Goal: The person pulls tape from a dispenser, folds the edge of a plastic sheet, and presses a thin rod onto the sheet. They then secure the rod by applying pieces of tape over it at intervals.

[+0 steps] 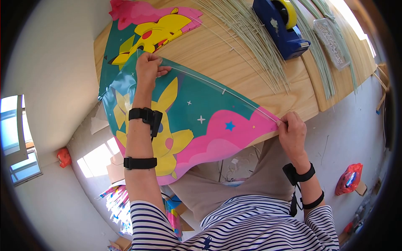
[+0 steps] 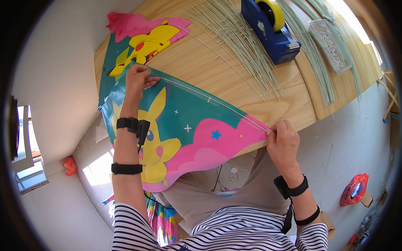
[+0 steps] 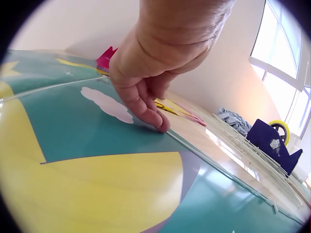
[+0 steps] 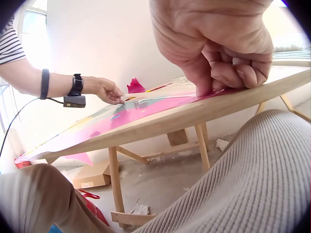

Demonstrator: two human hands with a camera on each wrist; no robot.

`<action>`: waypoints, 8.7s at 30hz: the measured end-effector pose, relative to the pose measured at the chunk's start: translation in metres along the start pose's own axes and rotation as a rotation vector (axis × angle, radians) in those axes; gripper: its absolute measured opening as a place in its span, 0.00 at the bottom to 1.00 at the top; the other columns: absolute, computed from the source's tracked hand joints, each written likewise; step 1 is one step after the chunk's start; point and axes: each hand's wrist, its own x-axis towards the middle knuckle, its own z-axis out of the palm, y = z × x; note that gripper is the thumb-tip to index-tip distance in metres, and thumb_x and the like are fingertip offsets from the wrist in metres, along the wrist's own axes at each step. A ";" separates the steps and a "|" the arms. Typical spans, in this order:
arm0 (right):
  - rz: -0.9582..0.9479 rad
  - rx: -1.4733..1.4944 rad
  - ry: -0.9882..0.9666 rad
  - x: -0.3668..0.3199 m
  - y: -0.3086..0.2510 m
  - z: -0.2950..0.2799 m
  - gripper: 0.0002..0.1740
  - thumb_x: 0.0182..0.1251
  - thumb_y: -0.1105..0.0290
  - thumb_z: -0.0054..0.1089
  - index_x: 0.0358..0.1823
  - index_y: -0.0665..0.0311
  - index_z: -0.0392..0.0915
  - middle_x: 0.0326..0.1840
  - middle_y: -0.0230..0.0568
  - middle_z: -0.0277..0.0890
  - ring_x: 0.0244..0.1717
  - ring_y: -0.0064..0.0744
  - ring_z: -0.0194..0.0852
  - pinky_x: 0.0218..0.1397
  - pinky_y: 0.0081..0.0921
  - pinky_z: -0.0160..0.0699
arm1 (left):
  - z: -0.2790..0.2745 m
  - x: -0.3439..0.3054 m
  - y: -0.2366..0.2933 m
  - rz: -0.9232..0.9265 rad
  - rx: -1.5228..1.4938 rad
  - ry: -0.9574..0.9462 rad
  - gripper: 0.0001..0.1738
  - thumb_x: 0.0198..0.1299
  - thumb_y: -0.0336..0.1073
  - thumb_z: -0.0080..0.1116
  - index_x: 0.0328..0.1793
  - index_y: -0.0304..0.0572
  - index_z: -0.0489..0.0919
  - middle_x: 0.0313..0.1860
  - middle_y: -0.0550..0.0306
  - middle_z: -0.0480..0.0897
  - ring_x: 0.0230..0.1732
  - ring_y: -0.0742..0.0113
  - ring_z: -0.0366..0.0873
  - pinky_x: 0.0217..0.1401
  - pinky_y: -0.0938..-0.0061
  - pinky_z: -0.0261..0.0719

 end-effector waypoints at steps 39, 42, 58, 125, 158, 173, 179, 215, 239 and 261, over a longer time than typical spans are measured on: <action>0.017 -0.001 -0.038 0.003 0.000 -0.002 0.10 0.57 0.77 0.70 0.30 0.64 0.73 0.31 0.47 0.77 0.34 0.57 0.79 0.36 0.47 0.75 | 0.007 0.020 -0.034 0.147 0.262 0.222 0.05 0.59 0.25 0.71 0.38 0.36 0.83 0.26 0.62 0.80 0.21 0.76 0.71 0.22 0.77 0.67; 0.017 -0.004 -0.039 0.004 0.000 -0.003 0.10 0.57 0.77 0.70 0.30 0.64 0.73 0.31 0.47 0.77 0.33 0.57 0.79 0.36 0.47 0.75 | 0.008 0.022 -0.037 0.177 0.300 0.239 0.05 0.58 0.26 0.71 0.38 0.35 0.84 0.26 0.62 0.80 0.21 0.76 0.72 0.22 0.77 0.68; 0.018 -0.002 -0.046 0.004 0.001 -0.002 0.10 0.57 0.77 0.70 0.31 0.65 0.74 0.31 0.48 0.77 0.33 0.57 0.78 0.36 0.47 0.75 | 0.007 0.022 -0.038 0.157 0.388 0.280 0.07 0.52 0.28 0.74 0.36 0.37 0.86 0.31 0.54 0.87 0.33 0.64 0.84 0.40 0.67 0.81; -0.424 0.100 -0.302 0.188 -0.189 0.149 0.07 0.56 0.74 0.61 0.36 0.67 0.82 0.39 0.59 0.83 0.46 0.63 0.84 0.47 0.52 0.83 | -0.005 -0.045 -0.062 0.732 0.827 0.034 0.39 0.59 0.46 0.74 0.76 0.43 0.75 0.79 0.50 0.72 0.81 0.49 0.66 0.82 0.54 0.61; -0.234 0.202 -0.246 0.101 -0.073 0.033 0.06 0.53 0.77 0.59 0.28 0.69 0.84 0.31 0.59 0.83 0.37 0.62 0.84 0.40 0.50 0.82 | 0.015 -0.087 -0.021 0.724 0.823 0.193 0.33 0.58 0.36 0.71 0.71 0.40 0.77 0.73 0.43 0.76 0.75 0.44 0.71 0.77 0.55 0.70; -0.390 -0.075 -0.208 0.110 -0.099 0.083 0.04 0.50 0.77 0.61 0.27 0.69 0.82 0.33 0.62 0.82 0.39 0.66 0.83 0.43 0.55 0.82 | 0.048 -0.101 -0.046 0.703 0.782 0.015 0.35 0.51 0.39 0.79 0.67 0.41 0.82 0.73 0.46 0.77 0.73 0.44 0.72 0.74 0.56 0.74; -0.349 -0.107 -0.293 0.065 -0.037 0.028 0.04 0.54 0.77 0.59 0.29 0.69 0.81 0.36 0.56 0.81 0.42 0.62 0.81 0.45 0.51 0.80 | 0.048 -0.103 -0.041 0.665 0.792 0.000 0.34 0.52 0.40 0.78 0.67 0.42 0.82 0.73 0.49 0.77 0.73 0.47 0.73 0.73 0.57 0.75; 0.374 0.776 -0.141 0.225 0.020 -0.085 0.12 0.66 0.66 0.72 0.40 0.70 0.83 0.33 0.39 0.80 0.30 0.27 0.77 0.36 0.30 0.87 | 0.082 -0.296 -0.074 0.628 0.643 -0.196 0.24 0.51 0.28 0.73 0.56 0.33 0.83 0.72 0.39 0.75 0.75 0.38 0.69 0.77 0.47 0.65; 0.614 1.584 0.004 0.150 0.032 -0.061 0.10 0.71 0.71 0.67 0.48 0.69 0.80 0.38 0.39 0.80 0.46 0.40 0.87 0.59 0.46 0.85 | 0.097 -0.301 -0.067 0.688 0.575 -0.184 0.20 0.50 0.31 0.74 0.51 0.36 0.84 0.64 0.42 0.80 0.69 0.40 0.74 0.75 0.47 0.67; 0.400 0.194 0.434 0.172 0.059 -0.016 0.04 0.55 0.76 0.69 0.29 0.69 0.86 0.35 0.50 0.84 0.38 0.46 0.84 0.42 0.39 0.79 | 0.087 -0.306 -0.046 0.698 0.634 -0.136 0.18 0.54 0.29 0.71 0.53 0.36 0.83 0.63 0.44 0.80 0.68 0.43 0.74 0.78 0.42 0.63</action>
